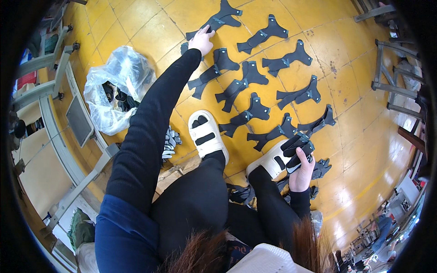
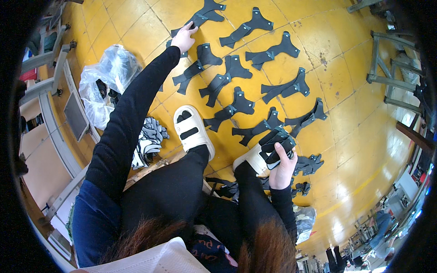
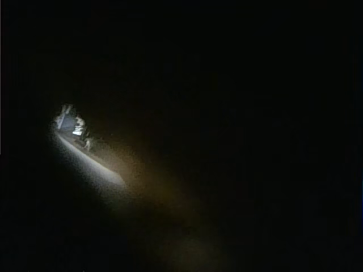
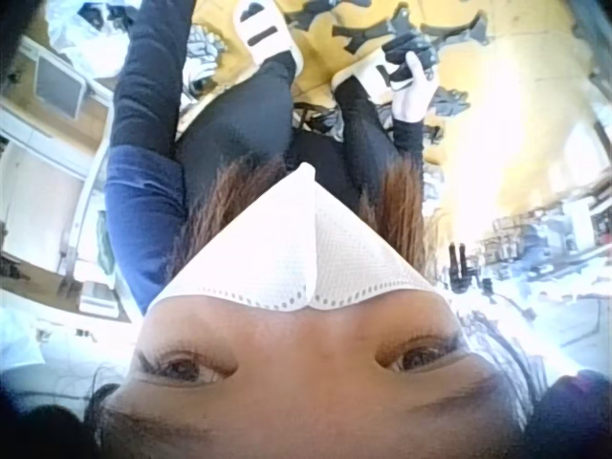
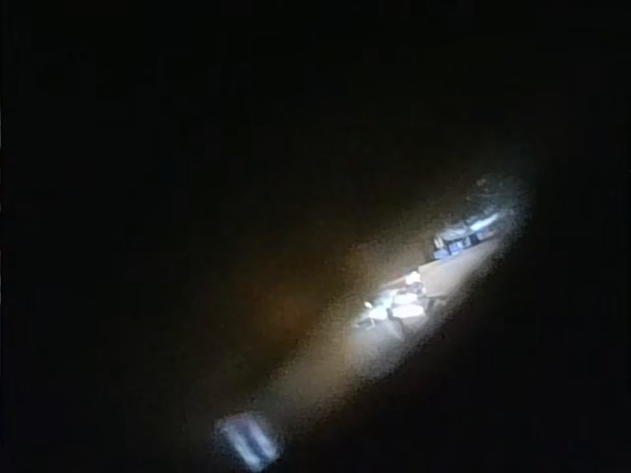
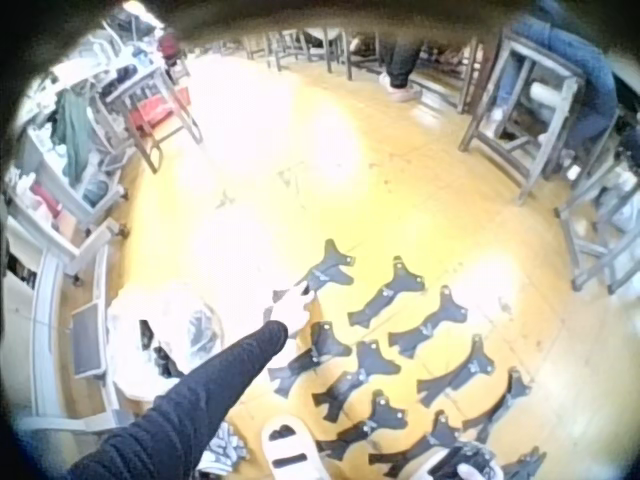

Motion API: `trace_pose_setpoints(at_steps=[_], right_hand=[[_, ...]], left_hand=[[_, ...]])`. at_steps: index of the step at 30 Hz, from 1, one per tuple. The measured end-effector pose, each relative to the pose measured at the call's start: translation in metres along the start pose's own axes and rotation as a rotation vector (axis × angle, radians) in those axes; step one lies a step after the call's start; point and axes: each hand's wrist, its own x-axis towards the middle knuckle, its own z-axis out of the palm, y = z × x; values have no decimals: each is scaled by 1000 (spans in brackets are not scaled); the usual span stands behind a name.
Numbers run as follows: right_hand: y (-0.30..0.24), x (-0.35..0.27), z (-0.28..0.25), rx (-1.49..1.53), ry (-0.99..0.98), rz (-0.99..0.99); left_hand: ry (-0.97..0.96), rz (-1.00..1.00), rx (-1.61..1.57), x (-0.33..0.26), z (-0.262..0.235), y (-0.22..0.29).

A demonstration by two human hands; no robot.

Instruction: The person sits on the floor and sorts small black plastic parts by picking them up, inspecting them, and arranging them into neat rows. The person handles the parts by hand, repeatedly picking up individual pieces and placing them in organized lines on the yellow floor.

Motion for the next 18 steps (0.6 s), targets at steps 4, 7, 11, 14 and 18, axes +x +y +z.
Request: trace_pose_setpoints(at_steps=[4,7,11,14,18], right_hand=[[0,-1,2,17,19,6],[-2,-3,8,26,1,30],[-4,0,5,0,2,24],[3,1,6,-53,-57,40],[11,2,4,-94,-98,14]], left_hand=[[-70,-36,213,-8,-16,21],[150,-10,96,-22,-7,31],[-461,182,-938,-96,-13,129],[-904,256,-1240,-186,-19,186],[-1322,-127,-1612,-250,-18,233]])
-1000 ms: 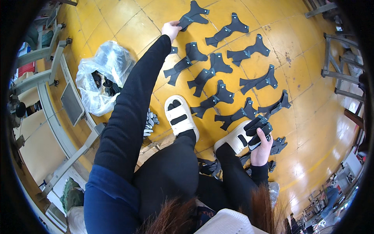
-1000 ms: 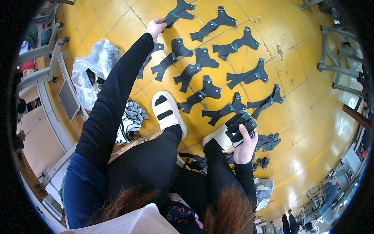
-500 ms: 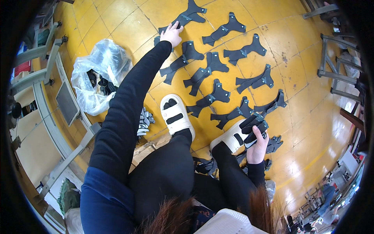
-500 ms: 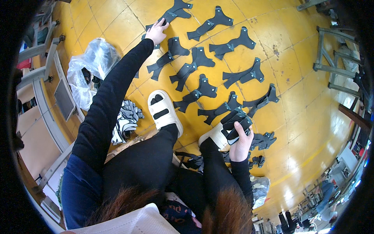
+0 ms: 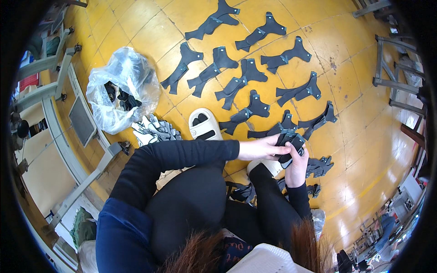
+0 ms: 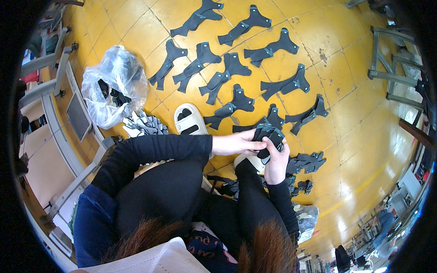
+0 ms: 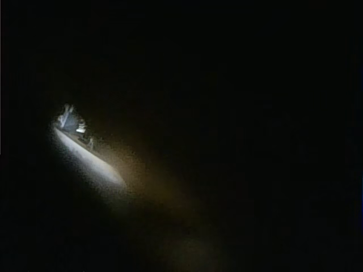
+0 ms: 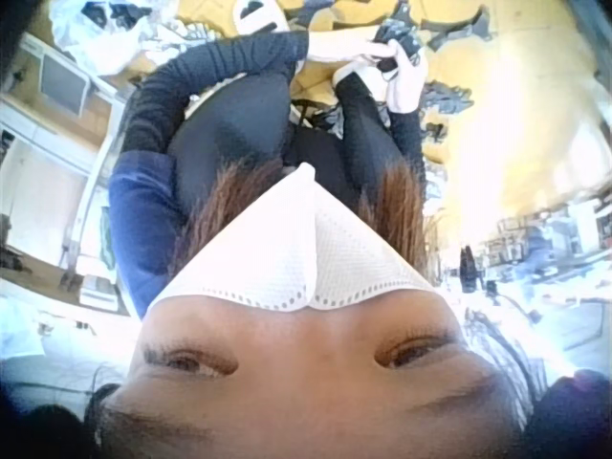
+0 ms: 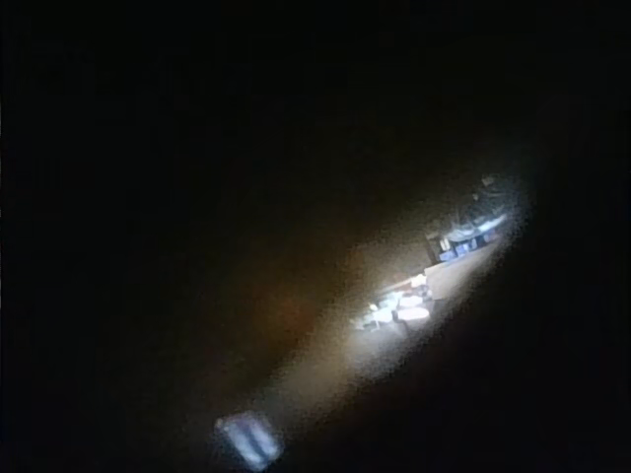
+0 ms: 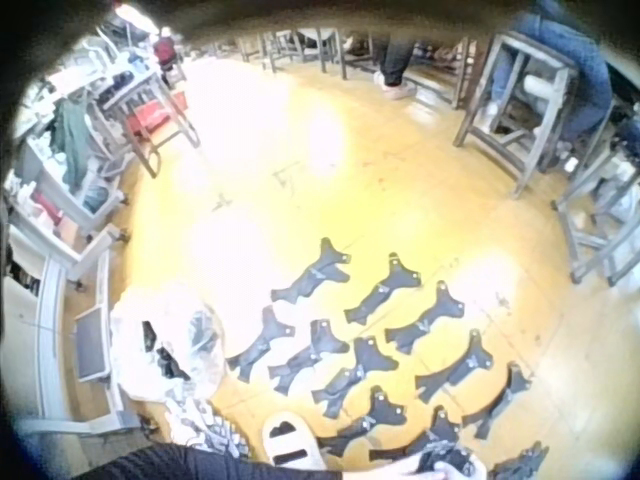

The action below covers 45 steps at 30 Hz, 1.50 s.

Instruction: The person sits on the floor and sorts small black plastic parts by picking them up, inspecting them, and arranging them into neat rows. The person handles the parts by hand, repeatedly picking up individual pieces and placing them in organized lines on the yellow floor.

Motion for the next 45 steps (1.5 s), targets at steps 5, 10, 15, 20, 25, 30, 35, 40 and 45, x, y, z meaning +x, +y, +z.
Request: trace_pose_setpoints(at_steps=[5,10,15,20,25,30,35,40,45], right_hand=[[8,-1,1,10,2,-24],[14,0,8,58,-61,-11],[9,-4,10,43,-163,88],[14,5,-6,-486,-241,-160],[8,1,0,-644,-408,-344],[-4,-3,15,-882,-660,-282],[1,5,-9,-267,-403,-281],[-9,4,-14,6,-242,-118],[0,0,-8,-279,-390,-153]], left_hand=[[19,122,92,2,12,-8],[109,182,533,3,8,-16],[210,86,464,-1,11,-11],[329,95,359,3,-10,-25],[125,-118,166,-10,-1,-15],[171,-172,-2,-19,-7,-26],[120,-141,-57,-17,-6,-19],[164,-97,-94,-13,10,0],[141,-8,14,-14,11,-2]])
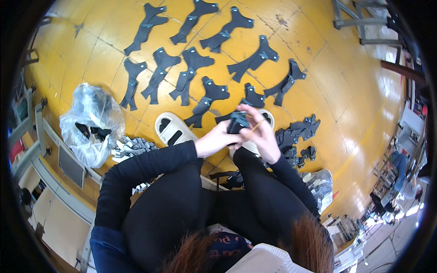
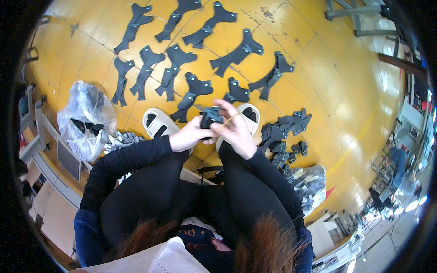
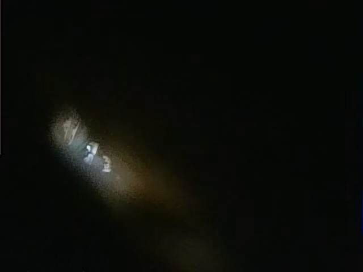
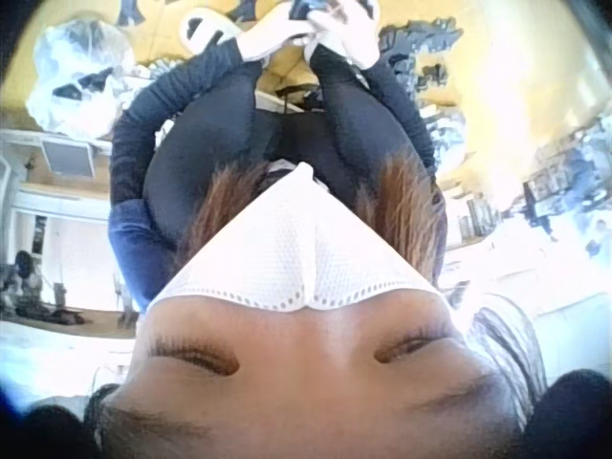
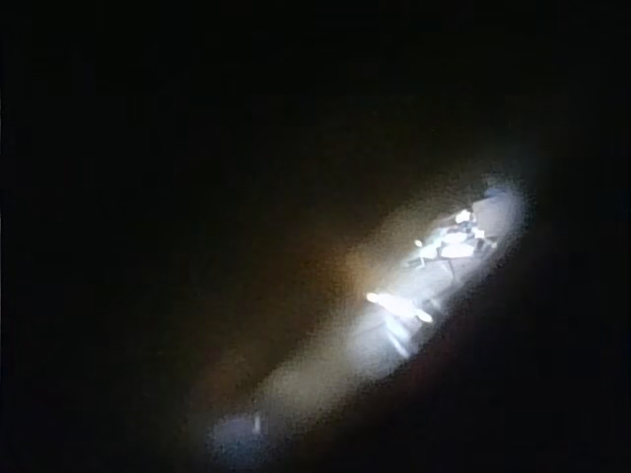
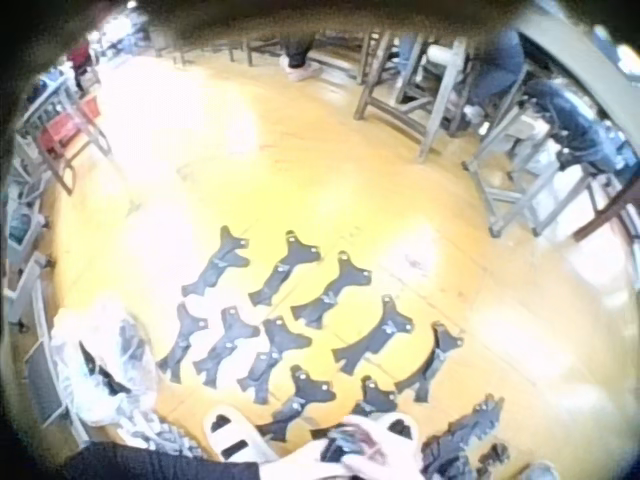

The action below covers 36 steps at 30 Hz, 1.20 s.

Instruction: The person sits on the floor and sorts small black plastic parts by picking them up, inspecting them, and arranging them into neat rows. The person handles the parts by hand, repeatedly picking up individual pieces and placing them in organized lines on the yellow floor.

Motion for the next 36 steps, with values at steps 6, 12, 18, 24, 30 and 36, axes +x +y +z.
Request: trace_pose_setpoints(at_steps=[6,12,18,24,30,36], right_hand=[[-4,2,10,-425,-259,-236],[-14,-8,19,-474,-460,-800],[-1,-1,14,-6,118,-562],[7,-3,12,-646,21,-256],[-10,-2,-4,-649,41,-534],[-22,-41,-9,-427,2,-548]], left_hand=[[-367,-347,477,-3,1,9],[-53,-256,279,2,-11,6],[-121,47,-168,-1,-22,43],[-238,-61,962,4,-22,4],[28,-297,758,-24,-13,14],[103,-353,425,-48,40,56]])
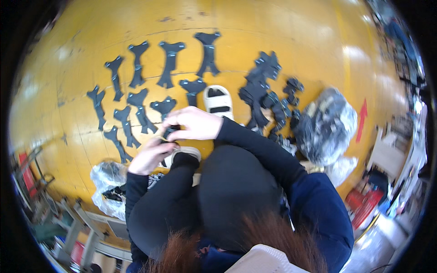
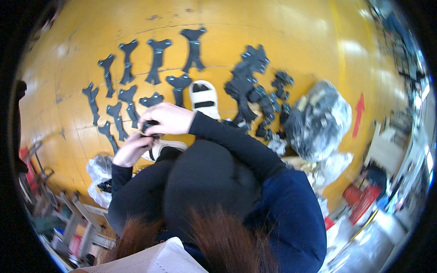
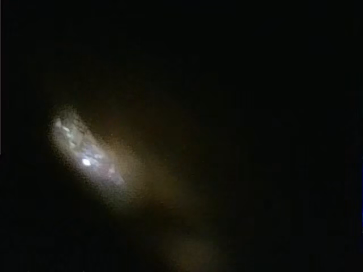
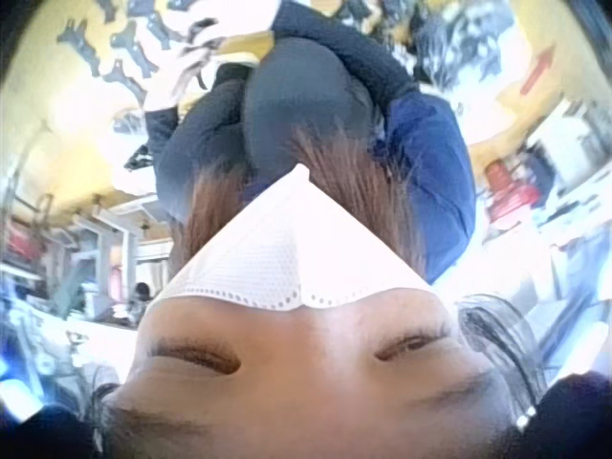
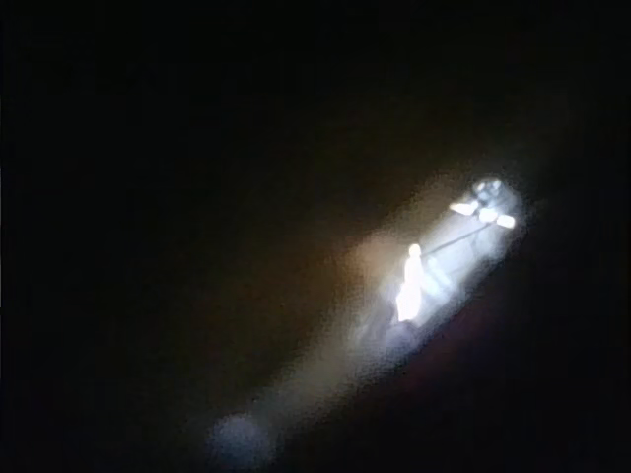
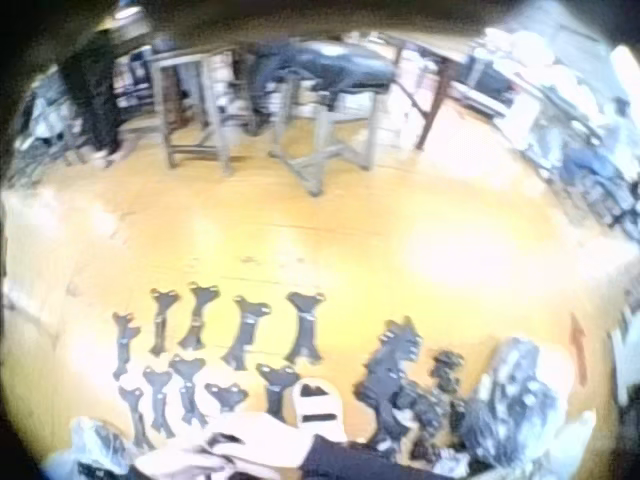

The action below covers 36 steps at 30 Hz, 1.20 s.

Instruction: The person sits on the floor and sorts small black plastic parts by picking them up, inspecting them, and arranging them into neat rows. The person handles the parts by hand, repeatedly picking up individual pieces and placing them in organized lines on the yellow floor.

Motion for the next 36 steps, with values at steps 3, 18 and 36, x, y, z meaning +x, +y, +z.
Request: trace_pose_setpoints(at_steps=[3,18,36], right_hand=[[-19,-16,1,149,234,-80],[113,-369,-53,-301,890,889],[158,-419,32,-830,445,971]], left_hand=[[-18,158,-193,-32,4,12],[446,544,412,-139,29,59],[256,255,1058,-147,127,62]])
